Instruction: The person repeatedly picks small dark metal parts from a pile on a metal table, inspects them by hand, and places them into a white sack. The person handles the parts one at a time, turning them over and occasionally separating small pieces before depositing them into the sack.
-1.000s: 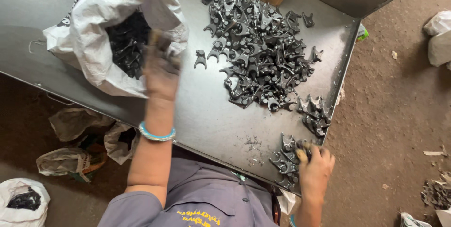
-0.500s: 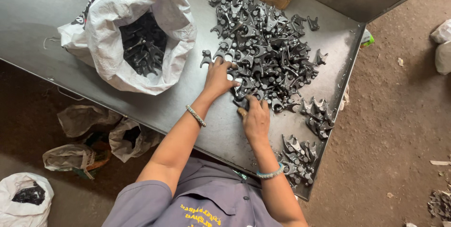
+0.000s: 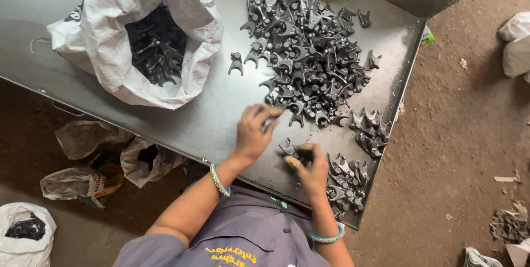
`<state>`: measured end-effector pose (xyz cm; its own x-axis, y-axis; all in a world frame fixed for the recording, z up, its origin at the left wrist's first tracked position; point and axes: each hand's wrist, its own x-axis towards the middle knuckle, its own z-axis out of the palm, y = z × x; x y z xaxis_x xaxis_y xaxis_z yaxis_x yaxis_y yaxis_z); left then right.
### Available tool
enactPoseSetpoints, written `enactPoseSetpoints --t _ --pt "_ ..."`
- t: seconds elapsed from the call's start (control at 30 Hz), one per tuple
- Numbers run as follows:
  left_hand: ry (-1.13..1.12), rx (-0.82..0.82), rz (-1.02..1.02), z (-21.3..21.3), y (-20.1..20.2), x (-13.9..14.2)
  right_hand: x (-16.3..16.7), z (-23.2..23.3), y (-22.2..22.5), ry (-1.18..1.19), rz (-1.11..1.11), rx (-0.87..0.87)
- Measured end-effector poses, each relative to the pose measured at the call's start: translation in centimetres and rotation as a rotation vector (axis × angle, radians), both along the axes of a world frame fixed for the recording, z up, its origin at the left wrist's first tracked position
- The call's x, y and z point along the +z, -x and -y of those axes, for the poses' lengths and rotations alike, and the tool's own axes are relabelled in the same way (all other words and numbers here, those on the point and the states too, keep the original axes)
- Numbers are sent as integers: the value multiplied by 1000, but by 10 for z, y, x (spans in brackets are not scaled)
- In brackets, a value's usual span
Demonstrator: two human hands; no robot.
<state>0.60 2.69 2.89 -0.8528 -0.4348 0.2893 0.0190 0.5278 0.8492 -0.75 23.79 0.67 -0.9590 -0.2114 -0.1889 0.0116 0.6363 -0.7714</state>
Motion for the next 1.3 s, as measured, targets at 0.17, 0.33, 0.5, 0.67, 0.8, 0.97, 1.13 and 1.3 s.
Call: enactPoseSetpoints --t 0.17,0.33,0.5,0.67,0.8,0.97,1.13,1.3 --pt "-711 -358 189 -14 -15 -24 -21 -21 8 1094 512 -171" --pt "-1137 -444 227 -28 -11 -44 -27 -24 10 1259 714 -278" --pt "-1192 -466 206 -34 -9 -49 -23 -19 7 1248 738 -316" --pt "-1237 -435 264 -32 -10 -47 -22 -22 6 1238 673 -295" --pt "-1234 -432 290 -31 -9 -46 -27 -25 6 1187 650 -313" --pt "-1139 -446 252 -12 0 -36 -23 -16 17 955 308 -45" --pt "-1090 -336 110 48 57 5 12 24 48 106 -299 66" --pt "-901 -120 -152 122 161 84 30 72 72 -265 -497 245"
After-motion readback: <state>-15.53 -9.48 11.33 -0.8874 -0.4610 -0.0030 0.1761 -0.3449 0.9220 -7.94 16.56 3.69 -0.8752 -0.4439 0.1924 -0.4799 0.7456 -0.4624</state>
